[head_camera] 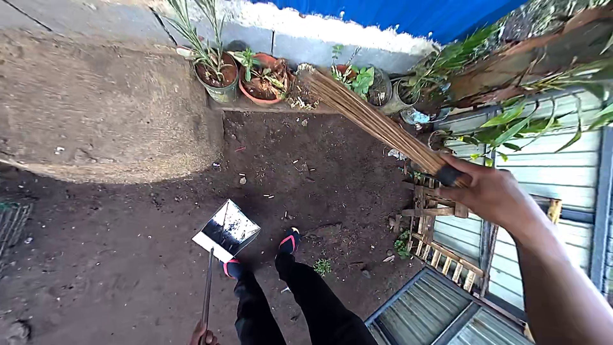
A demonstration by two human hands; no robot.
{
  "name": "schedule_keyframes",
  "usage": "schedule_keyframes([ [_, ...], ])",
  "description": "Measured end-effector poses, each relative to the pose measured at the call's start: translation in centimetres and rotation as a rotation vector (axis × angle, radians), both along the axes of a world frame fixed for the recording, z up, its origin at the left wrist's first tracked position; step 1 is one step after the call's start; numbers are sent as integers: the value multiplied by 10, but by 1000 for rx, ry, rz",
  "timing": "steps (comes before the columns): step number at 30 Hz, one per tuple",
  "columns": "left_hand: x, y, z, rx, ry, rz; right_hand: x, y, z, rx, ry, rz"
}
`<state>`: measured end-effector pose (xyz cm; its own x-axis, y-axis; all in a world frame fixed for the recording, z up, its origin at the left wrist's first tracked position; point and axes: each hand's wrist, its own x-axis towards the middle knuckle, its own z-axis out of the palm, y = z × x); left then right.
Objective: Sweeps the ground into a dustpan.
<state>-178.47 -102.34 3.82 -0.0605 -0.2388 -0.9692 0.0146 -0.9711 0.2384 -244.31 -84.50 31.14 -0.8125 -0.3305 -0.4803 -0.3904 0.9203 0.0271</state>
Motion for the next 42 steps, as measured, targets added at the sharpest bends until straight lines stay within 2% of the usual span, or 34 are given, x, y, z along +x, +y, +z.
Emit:
schedule_keyframes([
  [1, -2, 1, -2, 0, -1, -7, -2, 0, 9, 17, 30, -11],
  [3, -8, 2, -4, 6, -25, -14, -21, -19, -4, 61, 55, 13],
  [5, -16, 4, -7, 10, -41, 10, -59, -60, -47, 119, 27, 55],
  [7, -14, 8, -4, 7, -41, 25, -90, -99, -111, 131, -16, 143],
  [9, -10, 10, 2, 7, -44, 29, -96, -117, -150, 159, -127, 215],
  [10, -8, 9, 4, 1, -41, 31, -89, -117, -145, 166, -165, 242],
  [11, -5, 10, 6, -2, -43, 34, -77, -111, -125, 151, -166, 267],
  [13, 5, 18, 11, 2, -68, 35, -49, -71, -59, 85, -102, 266],
  [15, 9, 18, 2, -7, -72, 25, -37, -29, 4, 31, -9, 243],
  [17, 8, 20, -8, -21, -78, 39, -40, -26, 34, 62, 46, 210],
  [19, -1, 15, -10, -38, -117, 66, -50, -56, 20, 102, 50, 193],
  [22, -15, 8, -10, -47, -134, 107, -71, -118, -55, 130, -10, 214],
  [24, -15, 1, -11, -40, -132, 112, -55, -127, -95, 155, -65, 205],
  [26, -10, -3, -16, -28, -119, 129, -15, -109, -86, 148, -103, 198],
  [30, 3, -5, -24, -23, -113, 132, 63, -25, -6, 103, -64, 69],
  [33, 4, -7, -31, -14, -121, 132, 106, -5, 26, 151, -8, 43],
  [35, 5, -9, -32, -12, -125, 149, 121, -13, 30, 163, 8, 72],
  [38, 12, -13, -37, 14, -123, 147, 128, -53, 25, 196, -75, 101],
  [42, 21, -19, -47, 45, -135, 137, 117, -131, -18, 123, -110, 158],
])
